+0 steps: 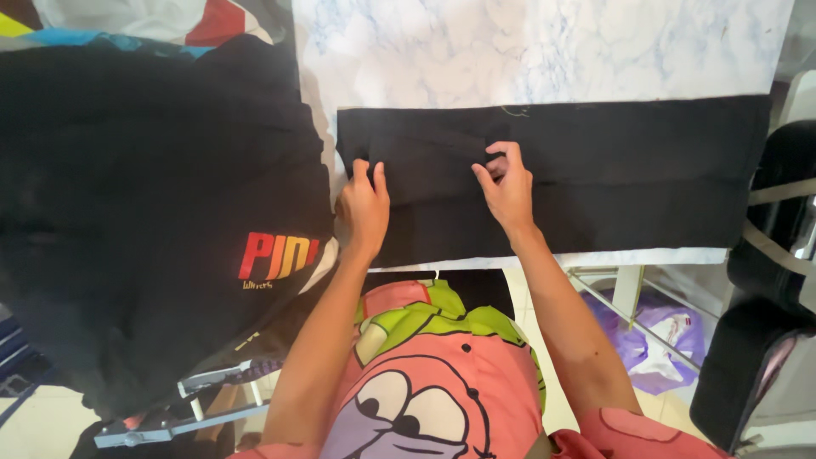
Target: The person folds a black shirt on a marble-patterned surface by spreading it flat, smoothing it by hand, and folding the sides and bottom inward to form a square stack.
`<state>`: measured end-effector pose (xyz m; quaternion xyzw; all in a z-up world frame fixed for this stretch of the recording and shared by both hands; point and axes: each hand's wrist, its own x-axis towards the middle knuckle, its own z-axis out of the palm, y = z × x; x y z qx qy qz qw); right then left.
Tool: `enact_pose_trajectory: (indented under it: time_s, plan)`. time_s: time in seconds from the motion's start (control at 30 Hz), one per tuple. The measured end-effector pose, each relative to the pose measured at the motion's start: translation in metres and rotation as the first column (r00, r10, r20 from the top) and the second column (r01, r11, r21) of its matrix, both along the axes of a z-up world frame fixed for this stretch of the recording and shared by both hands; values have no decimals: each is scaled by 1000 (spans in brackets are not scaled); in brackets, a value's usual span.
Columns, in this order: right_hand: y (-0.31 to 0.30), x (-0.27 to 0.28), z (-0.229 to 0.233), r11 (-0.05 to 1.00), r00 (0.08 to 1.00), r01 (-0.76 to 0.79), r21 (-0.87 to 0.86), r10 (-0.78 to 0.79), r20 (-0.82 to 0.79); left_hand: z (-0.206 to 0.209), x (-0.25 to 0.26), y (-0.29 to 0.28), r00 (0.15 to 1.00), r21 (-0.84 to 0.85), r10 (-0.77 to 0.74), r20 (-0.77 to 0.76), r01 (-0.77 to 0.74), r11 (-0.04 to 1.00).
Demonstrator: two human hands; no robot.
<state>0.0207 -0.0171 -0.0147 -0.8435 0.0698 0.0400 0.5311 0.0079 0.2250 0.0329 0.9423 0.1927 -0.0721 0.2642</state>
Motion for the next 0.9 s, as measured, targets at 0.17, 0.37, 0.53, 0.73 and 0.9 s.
enact_pose_trajectory:
  time_s: [0.17, 0.37, 0.53, 0.73, 0.9]
  plan:
    - [3, 0, 10, 994, 996, 79, 76, -81, 28, 16, -3, -3, 995, 37, 0, -99, 4, 999]
    - [4, 4, 13, 1000, 997, 0, -23, 2, 71, 4, -5, 0, 999, 46, -36, -2, 36, 998]
    - [1, 13, 7, 1000, 999, 31, 0, -31, -11, -24, 9, 1, 982, 13, -25, 187, 23, 1000]
    - [-6, 21, 13, 943, 980, 39, 332, 30, -199, -53, 32, 8, 961, -125, -24, 276, 61, 990]
    - [-5, 23, 17, 967, 994, -57, 248, 77, -74, -32, 28, 10, 992, -165, 85, 97, -69, 984]
